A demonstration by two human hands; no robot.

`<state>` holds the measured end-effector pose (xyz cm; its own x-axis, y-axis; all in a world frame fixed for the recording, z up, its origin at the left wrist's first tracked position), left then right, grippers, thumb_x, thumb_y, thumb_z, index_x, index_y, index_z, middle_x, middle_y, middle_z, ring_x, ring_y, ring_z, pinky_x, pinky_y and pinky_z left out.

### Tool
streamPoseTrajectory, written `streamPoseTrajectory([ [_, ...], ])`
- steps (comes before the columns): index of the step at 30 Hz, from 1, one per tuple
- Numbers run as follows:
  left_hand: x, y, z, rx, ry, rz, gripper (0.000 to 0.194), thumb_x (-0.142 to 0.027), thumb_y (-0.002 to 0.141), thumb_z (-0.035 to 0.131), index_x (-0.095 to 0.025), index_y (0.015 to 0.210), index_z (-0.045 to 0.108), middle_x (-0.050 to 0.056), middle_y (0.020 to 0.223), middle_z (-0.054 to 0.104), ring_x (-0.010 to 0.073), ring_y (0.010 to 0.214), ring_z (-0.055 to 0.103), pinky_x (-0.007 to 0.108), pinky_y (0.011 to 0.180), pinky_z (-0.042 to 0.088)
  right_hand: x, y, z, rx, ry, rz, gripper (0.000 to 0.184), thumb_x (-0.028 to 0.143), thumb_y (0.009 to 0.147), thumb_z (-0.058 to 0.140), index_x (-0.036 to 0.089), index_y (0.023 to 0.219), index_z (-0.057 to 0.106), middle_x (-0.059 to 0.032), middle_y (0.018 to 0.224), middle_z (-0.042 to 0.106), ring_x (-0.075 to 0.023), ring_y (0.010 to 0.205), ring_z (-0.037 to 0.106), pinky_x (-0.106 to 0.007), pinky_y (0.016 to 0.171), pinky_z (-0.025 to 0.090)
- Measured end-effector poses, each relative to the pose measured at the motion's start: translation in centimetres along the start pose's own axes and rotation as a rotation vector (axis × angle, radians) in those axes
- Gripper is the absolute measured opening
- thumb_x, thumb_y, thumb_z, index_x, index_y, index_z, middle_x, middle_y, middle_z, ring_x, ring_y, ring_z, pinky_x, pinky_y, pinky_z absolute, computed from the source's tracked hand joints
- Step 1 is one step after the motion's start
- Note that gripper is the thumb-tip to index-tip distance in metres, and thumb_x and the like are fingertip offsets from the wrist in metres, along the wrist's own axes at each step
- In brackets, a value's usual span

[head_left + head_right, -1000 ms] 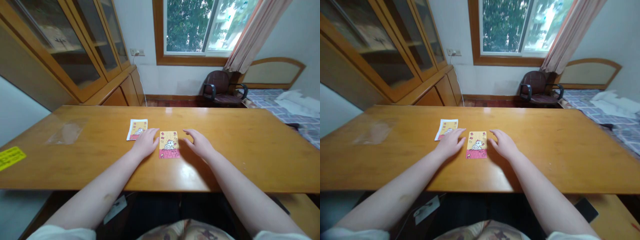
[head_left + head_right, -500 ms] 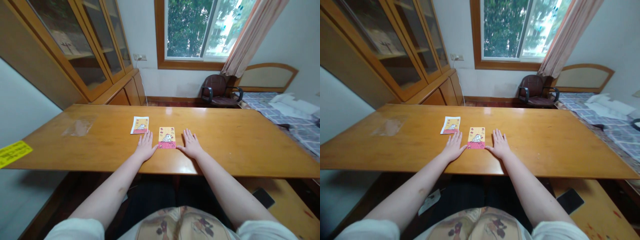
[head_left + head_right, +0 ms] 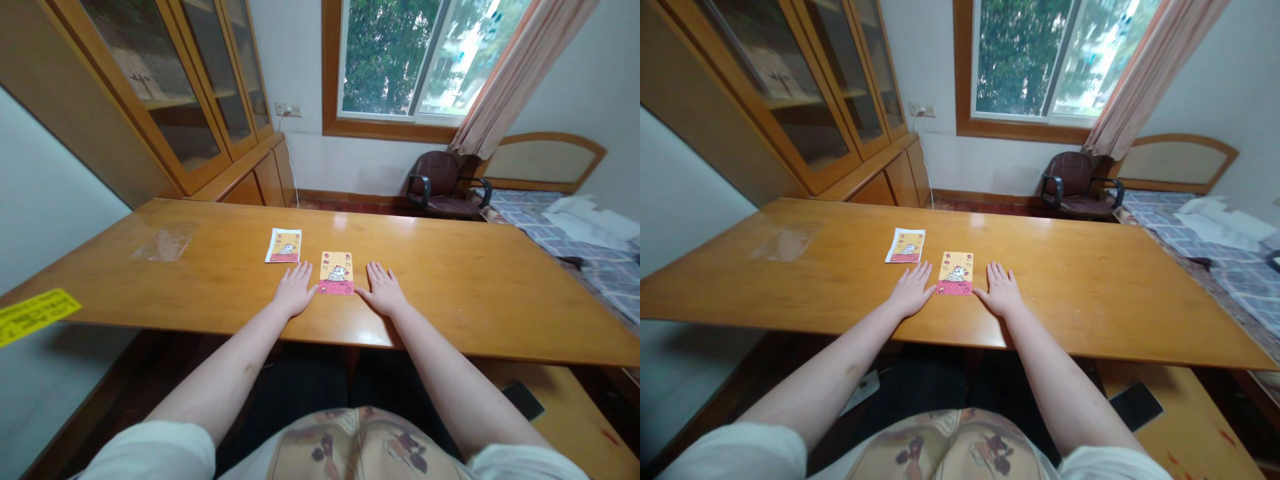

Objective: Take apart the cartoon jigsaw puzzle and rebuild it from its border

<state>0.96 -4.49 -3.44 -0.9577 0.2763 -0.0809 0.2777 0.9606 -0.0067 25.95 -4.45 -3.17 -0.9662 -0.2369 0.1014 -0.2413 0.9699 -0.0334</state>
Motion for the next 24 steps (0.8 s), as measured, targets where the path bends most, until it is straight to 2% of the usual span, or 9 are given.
streamPoseTrajectory([
  [5,0.05,-0.06,0.08,-0.012,0.0,0.004,0.067,-0.05,0.096,0.026,-0.014,0.152,0.024,0.012,0.158,0.023,0.0253,0.147,0.018,0.047,0.118,0.017,0.08,-0.09,-0.14,0.01,0.015,0.006,0.091,0.072,0.088,0.026,0.008,0.153,0.022,-0.0154,0.159,0.018,-0.0263,0.147,0.013,-0.046,0.118,0.01],
  [18,0.07,-0.22,0.15,-0.005,-0.014,0.003,0.068,-0.051,0.095,0.028,-0.012,0.151,0.025,0.011,0.158,0.022,0.0254,0.147,0.018,0.048,0.119,0.017,0.18,-0.29,-0.16,0.016,0.011,0.002,0.093,0.073,0.088,0.025,0.005,0.152,0.021,-0.0132,0.159,0.017,-0.0259,0.147,0.013,-0.047,0.119,0.01],
  [24,0.19,-0.46,-0.35,-0.018,-0.114,-0.015,0.064,-0.046,0.094,0.036,-0.011,0.148,0.032,0.014,0.156,0.027,0.0273,0.146,0.023,0.049,0.119,0.017,-0.1,-0.2,0.04,0.024,0.045,0.002,0.092,0.072,0.088,0.03,0.007,0.153,0.022,-0.0142,0.159,0.017,-0.0269,0.147,0.013,-0.048,0.119,0.008],
])
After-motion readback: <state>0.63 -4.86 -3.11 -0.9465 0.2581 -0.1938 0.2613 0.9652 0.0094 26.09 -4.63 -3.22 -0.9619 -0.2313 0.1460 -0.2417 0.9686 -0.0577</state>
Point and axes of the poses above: each hand's wrist, its own y-axis towards the middle knuckle, its own z-axis out of the palm, x = y × z, the point moved 5 cm from there along y, towards the middle knuckle
